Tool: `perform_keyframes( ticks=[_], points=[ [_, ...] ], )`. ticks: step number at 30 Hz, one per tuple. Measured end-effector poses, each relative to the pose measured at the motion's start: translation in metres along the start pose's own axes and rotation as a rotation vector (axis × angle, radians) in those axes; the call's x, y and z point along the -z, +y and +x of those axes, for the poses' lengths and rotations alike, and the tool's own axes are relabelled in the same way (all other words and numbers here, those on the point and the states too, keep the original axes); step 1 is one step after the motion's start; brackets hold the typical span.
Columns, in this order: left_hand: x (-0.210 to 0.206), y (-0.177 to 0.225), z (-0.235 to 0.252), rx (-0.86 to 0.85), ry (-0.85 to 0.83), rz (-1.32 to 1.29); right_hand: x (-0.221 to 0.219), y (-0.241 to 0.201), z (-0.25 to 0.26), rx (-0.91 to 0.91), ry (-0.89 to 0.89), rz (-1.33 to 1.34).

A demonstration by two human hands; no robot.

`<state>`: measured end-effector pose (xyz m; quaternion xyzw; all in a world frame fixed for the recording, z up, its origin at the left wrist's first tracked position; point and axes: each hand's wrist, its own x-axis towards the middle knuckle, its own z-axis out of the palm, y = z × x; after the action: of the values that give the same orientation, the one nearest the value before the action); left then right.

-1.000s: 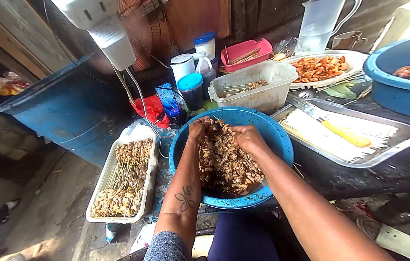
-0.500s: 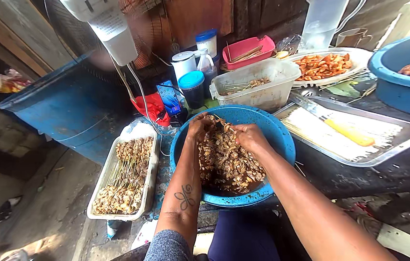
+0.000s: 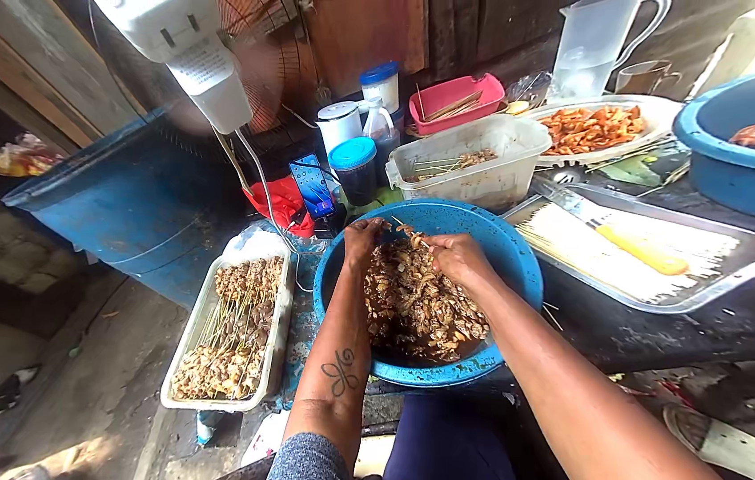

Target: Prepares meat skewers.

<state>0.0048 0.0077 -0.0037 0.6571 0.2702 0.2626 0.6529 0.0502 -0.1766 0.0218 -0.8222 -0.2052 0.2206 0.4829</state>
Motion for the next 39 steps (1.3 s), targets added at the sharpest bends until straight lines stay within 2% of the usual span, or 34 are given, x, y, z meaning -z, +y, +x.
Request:
perform_keyframes(
  ticks=[2,4,10,23,30,34,39],
  points=[
    [-0.004,0.001,0.000,0.085,-0.011,-0.234,0.000,0.001,0.000,0.002,-0.003,0.005],
    [-0.006,0.006,-0.002,0.137,-0.004,-0.315,0.000,0.000,-0.001,0.006,-0.011,0.010],
    [-0.008,0.001,0.001,0.047,0.094,-0.310,0.000,-0.002,-0.003,0.017,-0.012,0.014],
    [-0.013,0.003,0.001,0.094,0.099,-0.440,0.001,-0.001,-0.002,0.010,-0.043,-0.014],
    [-0.015,-0.003,0.002,0.030,0.064,-0.341,0.001,0.000,-0.003,0.018,-0.073,-0.022],
    [-0.015,-0.009,0.002,0.053,-0.006,-0.199,0.001,0.000,-0.001,-0.007,-0.073,-0.015],
    [-0.018,0.007,-0.007,0.119,-0.075,-0.230,0.001,-0.001,-0.002,-0.002,-0.057,-0.043]
  ],
)
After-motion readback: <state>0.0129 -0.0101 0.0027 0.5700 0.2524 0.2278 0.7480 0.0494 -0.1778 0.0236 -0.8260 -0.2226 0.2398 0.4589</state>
